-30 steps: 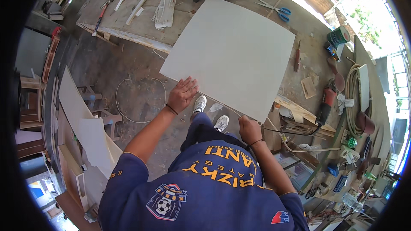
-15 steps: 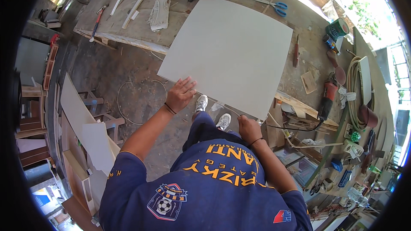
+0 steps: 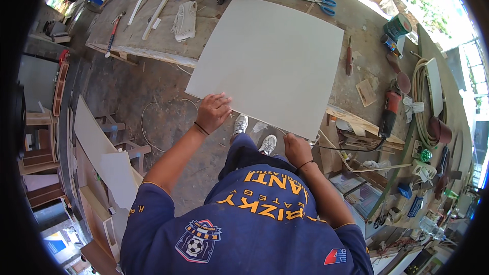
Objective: The person applies a wooden strip to the edge of a white board and uses a wooden block to press it firmly into place.
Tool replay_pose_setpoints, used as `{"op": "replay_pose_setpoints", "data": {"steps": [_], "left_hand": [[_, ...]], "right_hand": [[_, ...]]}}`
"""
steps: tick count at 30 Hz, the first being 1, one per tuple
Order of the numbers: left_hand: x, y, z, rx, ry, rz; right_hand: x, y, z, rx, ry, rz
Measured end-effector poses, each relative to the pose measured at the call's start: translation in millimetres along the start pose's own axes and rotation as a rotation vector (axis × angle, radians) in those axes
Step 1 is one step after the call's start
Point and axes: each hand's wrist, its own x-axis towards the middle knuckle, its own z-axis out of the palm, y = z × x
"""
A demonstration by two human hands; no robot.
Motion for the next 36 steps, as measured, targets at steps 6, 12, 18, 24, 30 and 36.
{"op": "replay_pose_setpoints", "data": {"steps": [6,12,18,24,30,36], "left_hand": [[46.9,46.1,3.6,-0.088,-0.171,0.092],[79.3,83.0,36.0,-0.165,-0.390,0.251],[76.5,83.9,40.2,-0.108,-0.396,0.275],[79.1,85.6,39.6,-0.116,-0.383,0.290],[79.2,86.1,39.8,-0.105,-0.380,0.288],[80.9,87.1,38.5,-0.109,-0.377,0.294]], "right_hand": [[2.3,0.2,4.1,0.002,-0.011,0.065],[-0.6,-0.6,2.2,0.001,0.018,0.126],[-25.2,25.3,-10.6,-0.082,0.041,0.150],[-42.1,55.1,-30.5,-0.081,0.167,0.134],[-33.1,57.0,-45.6,-0.070,-0.022,0.252],[-28.9,70.2,-42.7,-0.008,-0.004,0.222]]}}
